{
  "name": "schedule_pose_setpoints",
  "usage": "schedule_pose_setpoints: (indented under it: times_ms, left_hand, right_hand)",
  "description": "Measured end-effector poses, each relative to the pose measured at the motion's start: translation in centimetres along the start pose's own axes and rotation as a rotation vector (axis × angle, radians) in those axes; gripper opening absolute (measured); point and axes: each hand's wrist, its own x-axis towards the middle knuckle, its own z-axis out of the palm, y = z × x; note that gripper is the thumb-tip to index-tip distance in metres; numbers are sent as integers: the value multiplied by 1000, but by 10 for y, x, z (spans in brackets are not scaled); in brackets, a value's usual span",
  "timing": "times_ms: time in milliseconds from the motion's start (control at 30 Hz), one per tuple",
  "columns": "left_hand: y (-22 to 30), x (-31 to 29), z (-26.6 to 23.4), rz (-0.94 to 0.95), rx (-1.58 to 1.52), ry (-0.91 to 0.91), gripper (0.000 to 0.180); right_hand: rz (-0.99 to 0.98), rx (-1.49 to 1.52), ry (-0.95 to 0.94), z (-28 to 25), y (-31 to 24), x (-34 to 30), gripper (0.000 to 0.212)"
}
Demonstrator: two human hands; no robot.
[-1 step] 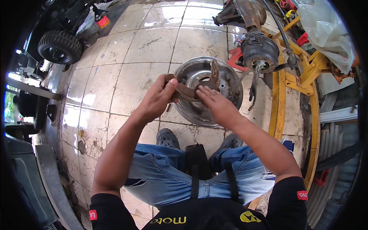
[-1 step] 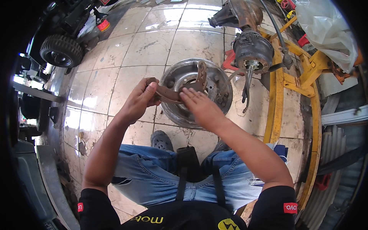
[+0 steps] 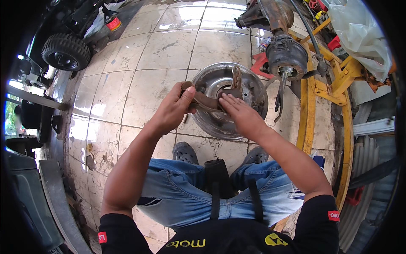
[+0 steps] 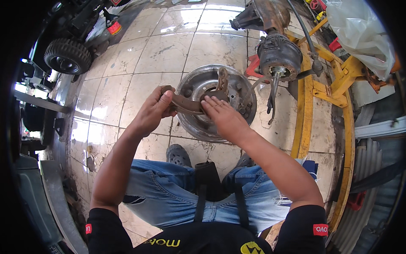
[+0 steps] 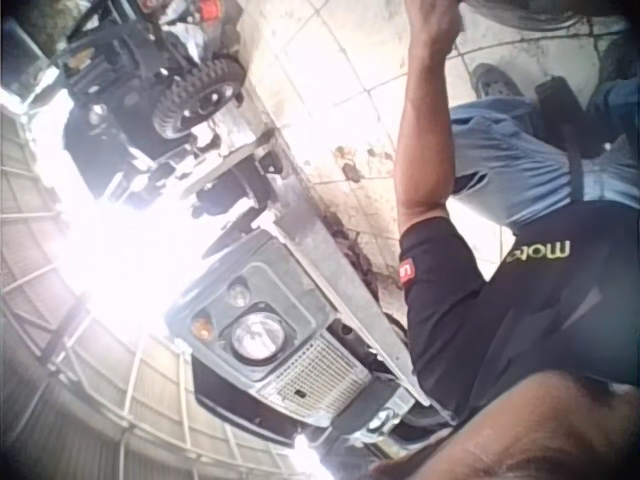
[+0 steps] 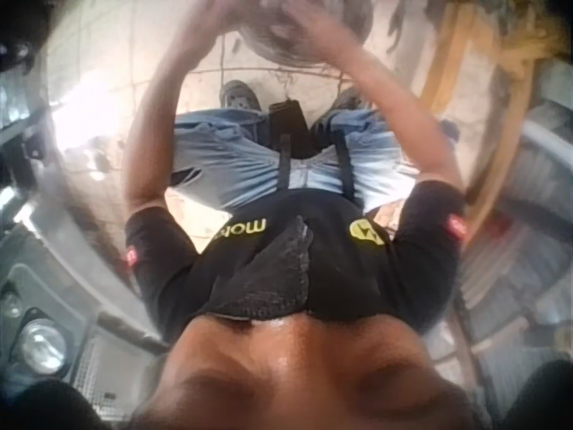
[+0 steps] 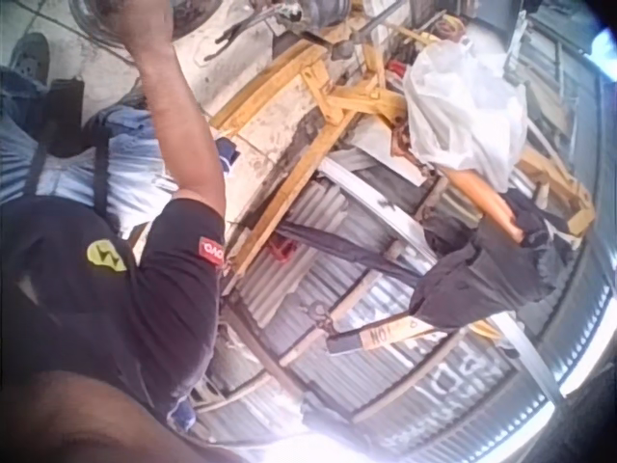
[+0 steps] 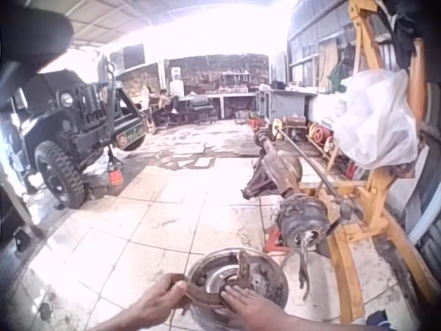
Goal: The person sits on the floor and uses a sanding block to clean the surface of a curved brake shoe. They repeatedly rub the sanding block against the metal surface to remove rust or debris.
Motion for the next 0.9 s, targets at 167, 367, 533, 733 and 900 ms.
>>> schedule_pose_setpoints:
  times_ms: [167,367,533,733,900]
  left_hand:
    - [4,-3,5,10,49,23,49]
    - [6,-1,3,13,45,14,49]
    - [5,-3,4,42,95,18,48]
    - [8,-3,6,15,77,33,47]
    - [5,-3,-2,7,122,34,47]
  right_hand:
    - [20,192,105,4,-32,0,60]
    - [17,-77,28,6,23,-7,53]
    - [14,182,79,8,-24,-4,53]
    - [-24,-35,24,3,24,-8,54]
    - [-15,92,65,7,-15,-4,52]
